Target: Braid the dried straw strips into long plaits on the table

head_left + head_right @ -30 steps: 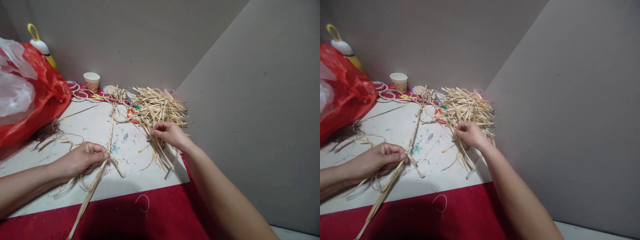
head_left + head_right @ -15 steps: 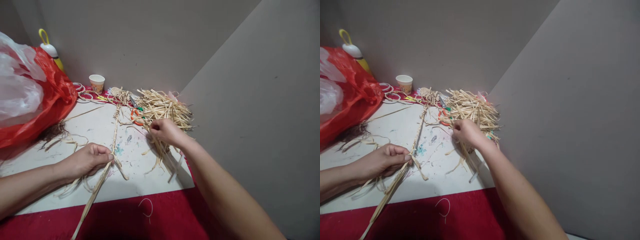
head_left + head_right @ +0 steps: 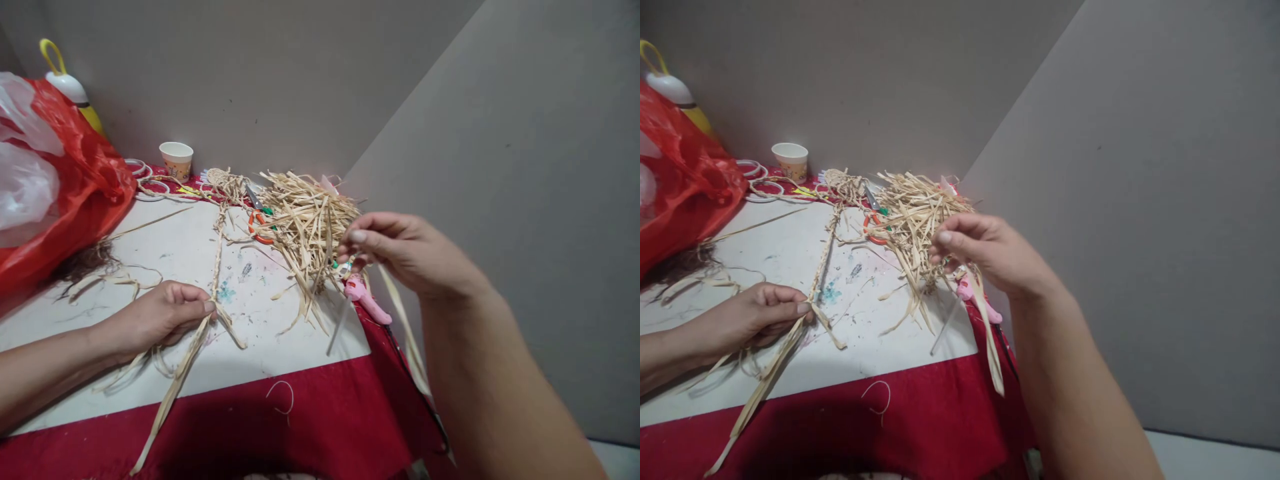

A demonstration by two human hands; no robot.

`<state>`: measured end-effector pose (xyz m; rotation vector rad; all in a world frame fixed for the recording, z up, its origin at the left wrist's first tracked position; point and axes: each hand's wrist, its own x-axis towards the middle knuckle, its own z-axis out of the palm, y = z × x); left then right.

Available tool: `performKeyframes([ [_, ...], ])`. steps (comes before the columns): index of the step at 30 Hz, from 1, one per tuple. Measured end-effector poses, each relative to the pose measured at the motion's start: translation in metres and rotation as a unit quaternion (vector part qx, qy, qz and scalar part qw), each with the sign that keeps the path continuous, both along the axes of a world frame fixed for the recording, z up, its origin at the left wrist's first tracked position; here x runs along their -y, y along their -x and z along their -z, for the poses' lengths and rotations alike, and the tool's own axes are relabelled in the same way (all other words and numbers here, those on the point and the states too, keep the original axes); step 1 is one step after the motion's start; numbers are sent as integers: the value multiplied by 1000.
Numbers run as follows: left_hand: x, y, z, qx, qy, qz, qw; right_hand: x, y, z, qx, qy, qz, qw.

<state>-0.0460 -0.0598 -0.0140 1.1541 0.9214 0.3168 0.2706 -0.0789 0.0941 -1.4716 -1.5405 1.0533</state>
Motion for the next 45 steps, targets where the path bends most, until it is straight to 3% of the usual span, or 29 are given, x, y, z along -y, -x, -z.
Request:
performKeyframes([
  [3,-1,0,1,6,10,-1,1000,0,-3,26,3,70,4,998],
  [6,0,0,0,3,14,-1,1000,1,-6,43,121,61,-32,990],
  [11,1,0,-2,5,17,0,1000,9,-15,60,327,44,-168,929],
  [14,0,0,-2,5,16,5,1000,14,-17,73,368,20,-205,907],
  [18,0,1,0,10,15,5,1000,13,-16,78,321,-9,-198,926],
  [22,1,2,1,5,11,6,1000,12,-13,59,232,-12,-122,965],
  [26,1,2,0,10,6,2,1000,21,-6,26,-23,9,-18,1000],
  [28,1,1,-1,11,7,1,1000,26,1,11,-160,35,13,986],
  [30,1,0,-1,13,7,-1,1000,24,10,3,-219,81,1,972],
  [32,1,0,-1,16,8,-2,1000,15,23,8,-197,138,-35,970],
  [34,1,0,-1,19,12,-3,1000,1,37,24,-121,177,-69,974],
  [37,2,0,-1,23,11,-4,1000,-21,53,54,-14,148,-120,982],
  [40,2,1,-1,28,7,-2,1000,-33,55,67,-9,55,-88,995],
  [45,0,1,1,27,14,-2,1000,-32,39,60,82,-20,46,995],
])
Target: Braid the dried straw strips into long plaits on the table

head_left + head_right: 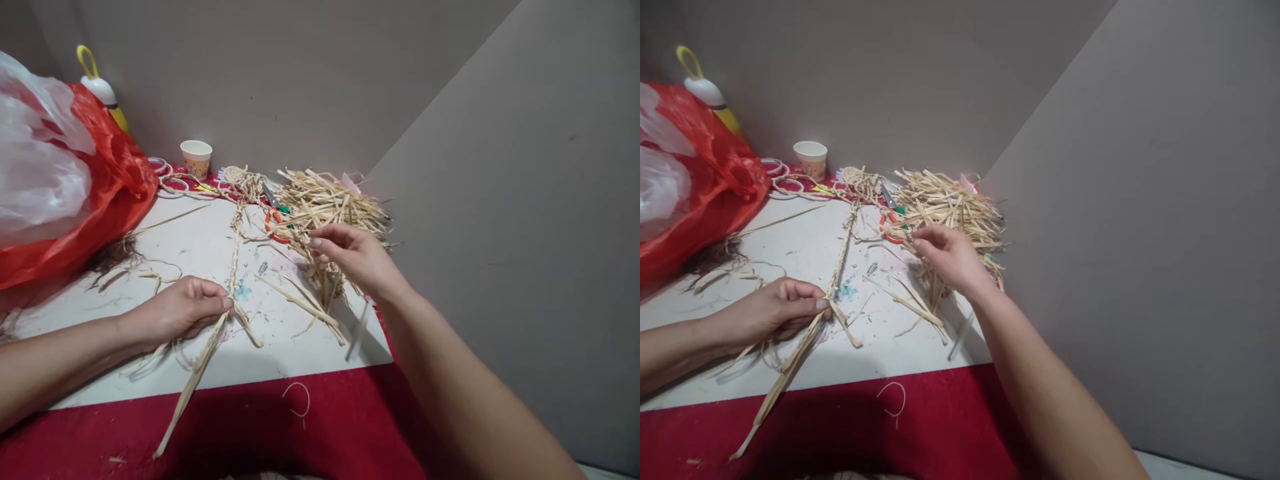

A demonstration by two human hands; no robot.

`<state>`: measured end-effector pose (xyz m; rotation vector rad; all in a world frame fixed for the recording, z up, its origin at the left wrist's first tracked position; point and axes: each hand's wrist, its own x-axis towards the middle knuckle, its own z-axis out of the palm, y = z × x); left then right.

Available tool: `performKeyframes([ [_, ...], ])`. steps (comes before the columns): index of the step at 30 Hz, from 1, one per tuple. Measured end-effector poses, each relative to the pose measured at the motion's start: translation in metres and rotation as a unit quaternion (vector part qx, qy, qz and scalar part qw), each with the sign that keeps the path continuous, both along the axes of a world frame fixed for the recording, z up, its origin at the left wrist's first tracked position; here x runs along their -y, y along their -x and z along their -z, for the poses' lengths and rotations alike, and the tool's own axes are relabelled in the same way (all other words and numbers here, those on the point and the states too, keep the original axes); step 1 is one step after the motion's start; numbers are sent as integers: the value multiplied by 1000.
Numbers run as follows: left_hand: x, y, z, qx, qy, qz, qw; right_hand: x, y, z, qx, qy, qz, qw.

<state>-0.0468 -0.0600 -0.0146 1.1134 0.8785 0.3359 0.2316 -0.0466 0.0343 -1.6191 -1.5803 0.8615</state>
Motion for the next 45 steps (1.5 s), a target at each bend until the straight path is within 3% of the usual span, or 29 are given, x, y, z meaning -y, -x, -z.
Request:
performKeyframes([
  [2,0,0,1,-6,3,1,1000,4,0,2,66,30,-11,997],
  [4,0,0,1,-10,4,3,1000,9,6,7,168,67,-73,981],
  [8,0,-1,1,-9,-1,-1,1000,19,27,17,419,61,-118,898],
  [11,0,0,0,-12,-7,-3,1000,22,33,21,486,47,-109,866],
  [15,2,0,-2,-13,-6,-3,1000,20,29,24,487,53,-73,869],
  [19,2,-1,-3,-13,-2,1,1000,19,30,26,479,65,-95,870],
  [25,1,-1,-1,-11,-8,-1,1000,16,42,28,396,56,-132,907],
  [29,2,0,-1,-11,-13,2,1000,16,47,30,362,62,-166,915],
  [38,3,-1,-5,-8,-10,2,1000,17,32,30,204,59,-166,963],
  [45,2,-2,-6,-15,-7,2,1000,23,25,32,248,87,-150,953],
])
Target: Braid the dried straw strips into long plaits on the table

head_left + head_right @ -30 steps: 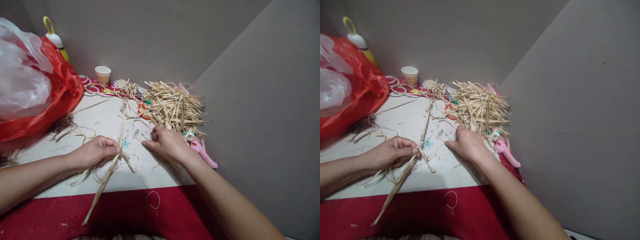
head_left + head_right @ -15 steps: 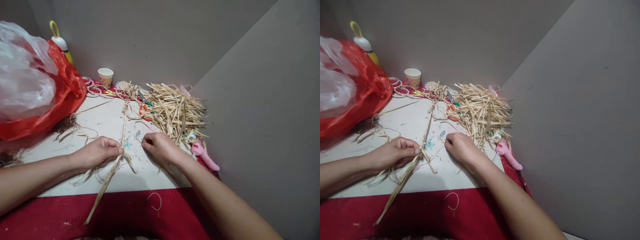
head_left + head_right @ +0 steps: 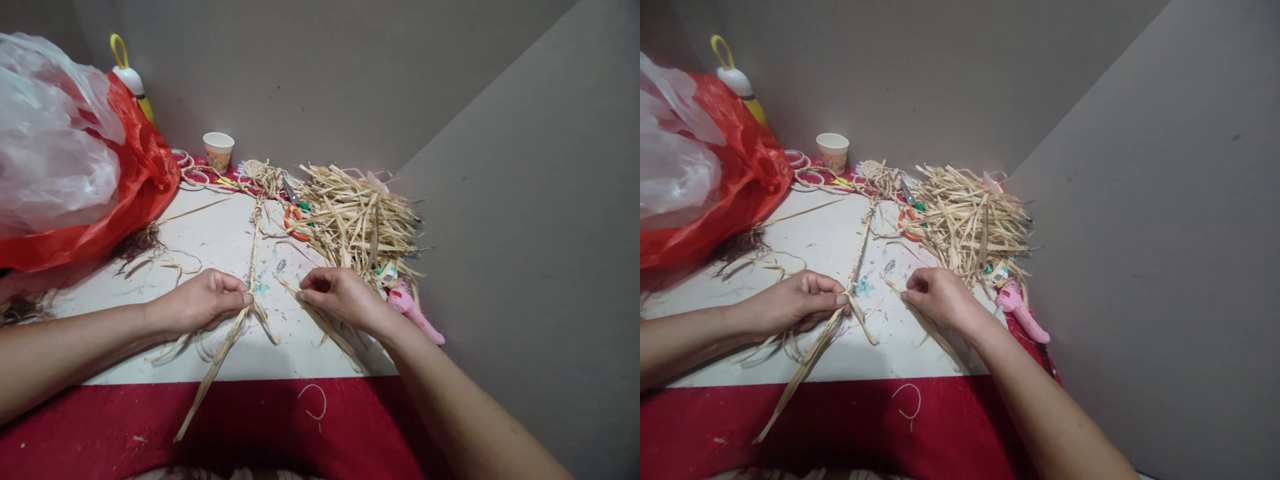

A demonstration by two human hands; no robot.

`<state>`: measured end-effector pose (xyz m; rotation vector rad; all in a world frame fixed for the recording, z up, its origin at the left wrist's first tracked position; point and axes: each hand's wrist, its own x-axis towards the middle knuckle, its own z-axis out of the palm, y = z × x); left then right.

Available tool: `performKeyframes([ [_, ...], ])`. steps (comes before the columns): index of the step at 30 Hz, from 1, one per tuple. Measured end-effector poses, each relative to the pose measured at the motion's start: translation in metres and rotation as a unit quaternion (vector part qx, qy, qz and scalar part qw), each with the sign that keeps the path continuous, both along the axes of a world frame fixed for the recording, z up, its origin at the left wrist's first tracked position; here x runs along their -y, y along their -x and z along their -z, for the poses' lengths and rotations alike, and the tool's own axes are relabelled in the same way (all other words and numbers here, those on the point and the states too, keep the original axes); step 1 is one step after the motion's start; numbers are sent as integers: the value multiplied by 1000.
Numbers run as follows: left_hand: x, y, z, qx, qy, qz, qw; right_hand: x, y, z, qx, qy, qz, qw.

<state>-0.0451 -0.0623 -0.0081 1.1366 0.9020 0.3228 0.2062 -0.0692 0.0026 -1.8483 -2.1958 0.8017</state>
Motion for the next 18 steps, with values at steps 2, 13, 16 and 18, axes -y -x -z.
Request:
performKeyframes([
  [2,0,0,0,-1,1,-1,1000,1,4,4,11,-15,-6,1000],
  [13,0,1,1,1,3,1,1000,-6,18,0,31,-54,-28,998],
  [16,-1,0,1,1,3,1,1000,-5,25,1,67,-67,-35,995],
  [18,-1,0,0,0,5,2,1000,-3,31,3,108,-84,-51,989],
])
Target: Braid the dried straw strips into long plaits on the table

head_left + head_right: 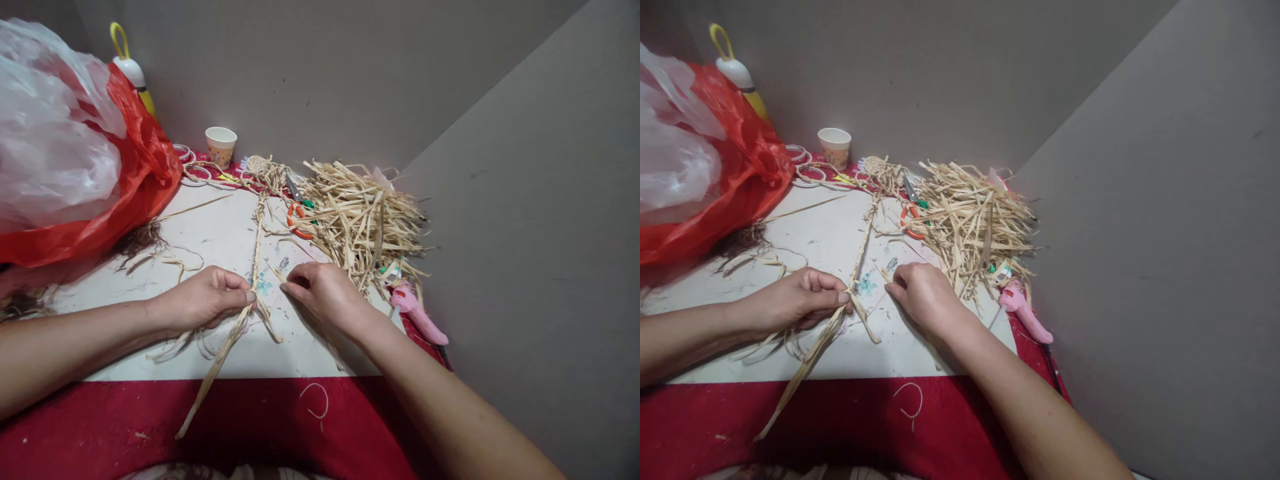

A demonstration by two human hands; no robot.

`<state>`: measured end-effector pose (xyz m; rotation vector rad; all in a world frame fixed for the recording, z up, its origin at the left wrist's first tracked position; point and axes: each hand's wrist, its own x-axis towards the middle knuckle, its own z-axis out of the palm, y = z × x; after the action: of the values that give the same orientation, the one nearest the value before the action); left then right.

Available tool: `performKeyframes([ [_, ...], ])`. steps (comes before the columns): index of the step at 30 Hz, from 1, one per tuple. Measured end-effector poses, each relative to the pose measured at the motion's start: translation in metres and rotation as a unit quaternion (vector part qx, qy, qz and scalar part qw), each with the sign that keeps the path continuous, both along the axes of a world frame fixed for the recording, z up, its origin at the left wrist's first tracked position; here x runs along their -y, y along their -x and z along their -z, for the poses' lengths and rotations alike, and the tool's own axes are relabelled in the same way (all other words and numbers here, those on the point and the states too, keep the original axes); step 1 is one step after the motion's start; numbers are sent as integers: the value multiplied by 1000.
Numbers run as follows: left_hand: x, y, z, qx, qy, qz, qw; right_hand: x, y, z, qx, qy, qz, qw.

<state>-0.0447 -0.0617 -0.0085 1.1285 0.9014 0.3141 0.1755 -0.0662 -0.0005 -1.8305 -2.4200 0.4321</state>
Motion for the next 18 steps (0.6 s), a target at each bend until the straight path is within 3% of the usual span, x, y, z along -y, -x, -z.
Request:
performKeyframes([
  [4,0,0,0,-4,0,-4,1000,2,9,6,128,-48,-42,990],
  [7,0,0,0,-3,0,-6,1000,1,11,5,139,-64,-36,988],
  [9,1,0,0,0,1,-7,1000,0,7,1,63,-56,-10,996],
  [12,1,0,-1,3,1,-5,1000,0,-5,-10,-160,11,44,986],
  [14,0,0,-1,3,0,-6,1000,3,-12,-16,-335,105,86,933],
  [18,1,0,1,8,0,-8,1000,16,-10,-18,-554,267,164,771],
])
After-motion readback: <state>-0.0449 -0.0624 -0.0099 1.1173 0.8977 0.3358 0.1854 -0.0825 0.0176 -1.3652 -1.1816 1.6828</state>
